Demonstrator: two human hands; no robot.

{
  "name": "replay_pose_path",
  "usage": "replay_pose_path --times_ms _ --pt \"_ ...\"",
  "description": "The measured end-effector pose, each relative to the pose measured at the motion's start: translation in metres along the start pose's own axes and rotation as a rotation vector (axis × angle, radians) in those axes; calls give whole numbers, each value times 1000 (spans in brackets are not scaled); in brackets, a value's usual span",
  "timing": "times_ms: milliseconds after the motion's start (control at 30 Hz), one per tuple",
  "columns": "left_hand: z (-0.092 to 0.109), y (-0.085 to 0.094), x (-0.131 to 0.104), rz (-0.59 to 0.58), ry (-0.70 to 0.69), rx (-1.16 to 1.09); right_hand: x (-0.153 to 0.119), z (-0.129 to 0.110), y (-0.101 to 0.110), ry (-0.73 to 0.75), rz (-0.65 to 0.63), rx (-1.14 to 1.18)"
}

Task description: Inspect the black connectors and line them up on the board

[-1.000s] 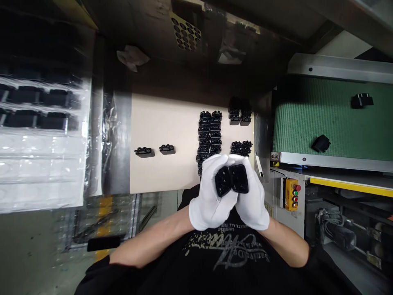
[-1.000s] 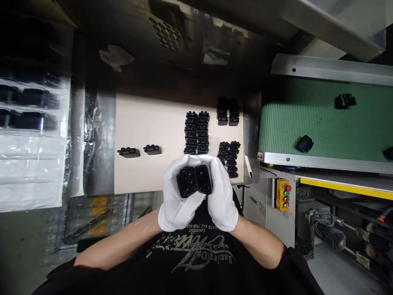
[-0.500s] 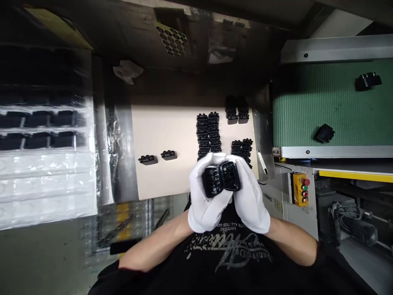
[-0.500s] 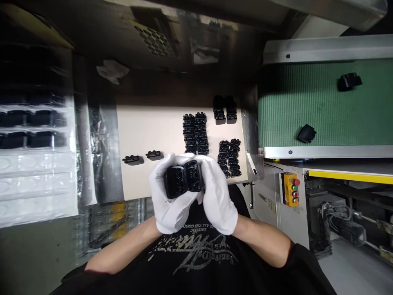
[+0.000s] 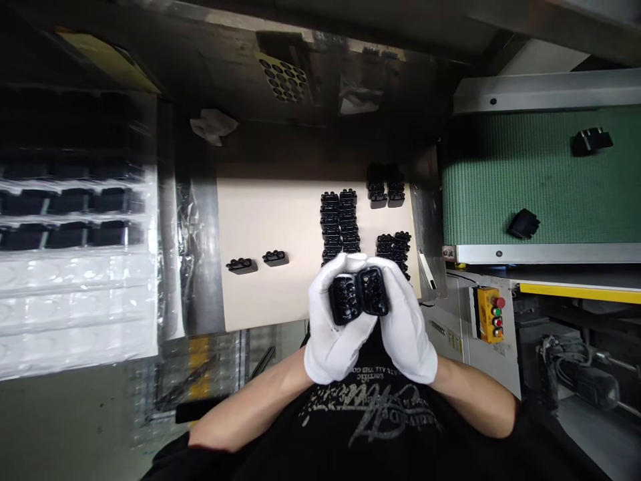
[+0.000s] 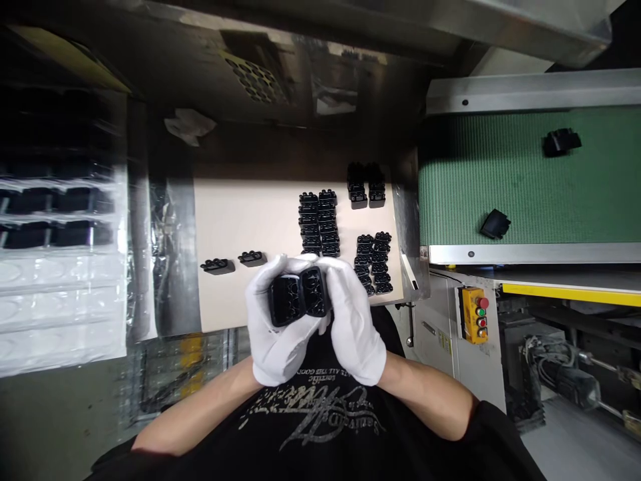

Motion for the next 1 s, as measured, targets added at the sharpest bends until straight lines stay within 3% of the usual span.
replay_pose_path --times_ms 200,433,767,867,1000 --pt "0 4 3 -67 -99 -5 1 -2 2 34 7 -26" --pt "-1 2 5 -68 -138 -26 0 -5 2 45 -7 -12" --pt "-1 5 2 -94 -188 119 -1 0 3 41 7 30" --pt "0 4 2 -96 -179 88 -2 1 3 37 18 48" --pt "3 0 1 -55 -62 32 -4 1 4 20 8 92"
Point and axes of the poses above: each hand's wrist, its own x-axis towards the middle knuckle, its own y-axis out of the back of the hand, z = x × y, the point moved 1 cm from there along x, towards the middle knuckle, and after that the axes turned 14 degrees about -x, right-handed, at the moved point
